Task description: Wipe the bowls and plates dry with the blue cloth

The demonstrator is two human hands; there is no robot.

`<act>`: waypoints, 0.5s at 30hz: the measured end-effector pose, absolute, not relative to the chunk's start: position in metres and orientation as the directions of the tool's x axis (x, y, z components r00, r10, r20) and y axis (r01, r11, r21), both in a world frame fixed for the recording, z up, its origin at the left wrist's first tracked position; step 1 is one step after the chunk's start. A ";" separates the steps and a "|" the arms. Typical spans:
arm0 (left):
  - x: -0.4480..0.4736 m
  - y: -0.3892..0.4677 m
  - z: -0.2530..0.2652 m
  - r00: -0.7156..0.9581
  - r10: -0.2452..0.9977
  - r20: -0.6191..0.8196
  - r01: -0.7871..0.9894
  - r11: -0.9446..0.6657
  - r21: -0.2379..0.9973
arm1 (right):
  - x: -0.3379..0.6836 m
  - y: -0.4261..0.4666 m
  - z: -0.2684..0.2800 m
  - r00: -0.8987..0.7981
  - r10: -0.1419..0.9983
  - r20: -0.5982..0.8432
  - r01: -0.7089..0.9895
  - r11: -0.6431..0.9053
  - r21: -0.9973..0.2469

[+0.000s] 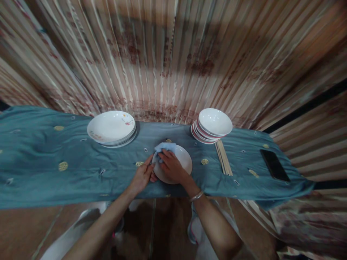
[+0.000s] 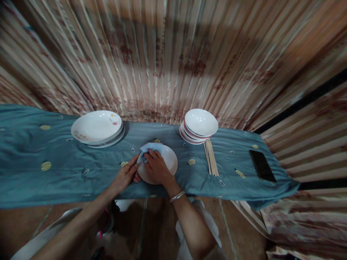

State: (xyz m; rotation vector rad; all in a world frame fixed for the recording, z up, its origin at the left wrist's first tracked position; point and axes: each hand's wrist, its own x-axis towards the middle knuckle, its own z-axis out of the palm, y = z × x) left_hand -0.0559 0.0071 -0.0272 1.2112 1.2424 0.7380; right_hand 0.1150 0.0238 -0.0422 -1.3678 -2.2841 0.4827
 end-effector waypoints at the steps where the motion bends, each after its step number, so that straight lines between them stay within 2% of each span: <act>1: -0.056 0.007 -0.027 0.226 0.927 -0.299 0.189 0.259 0.947 | 0.114 0.023 -0.042 -0.437 0.881 0.181 0.713 0.462 -0.527; 6: -0.056 0.007 -0.029 0.208 0.926 -0.314 0.206 0.273 0.940 | 0.115 0.018 -0.035 -0.543 0.831 0.118 0.592 0.479 -0.648; 12: -0.057 0.006 -0.027 0.226 0.927 -0.301 0.198 0.259 0.945 | 0.126 0.012 -0.018 -0.621 0.779 0.085 0.493 0.473 -0.730; 15: -0.057 0.006 -0.025 0.231 0.927 -0.294 0.202 0.250 0.947 | 0.131 0.006 -0.005 -0.647 0.762 -0.003 0.498 0.420 -0.759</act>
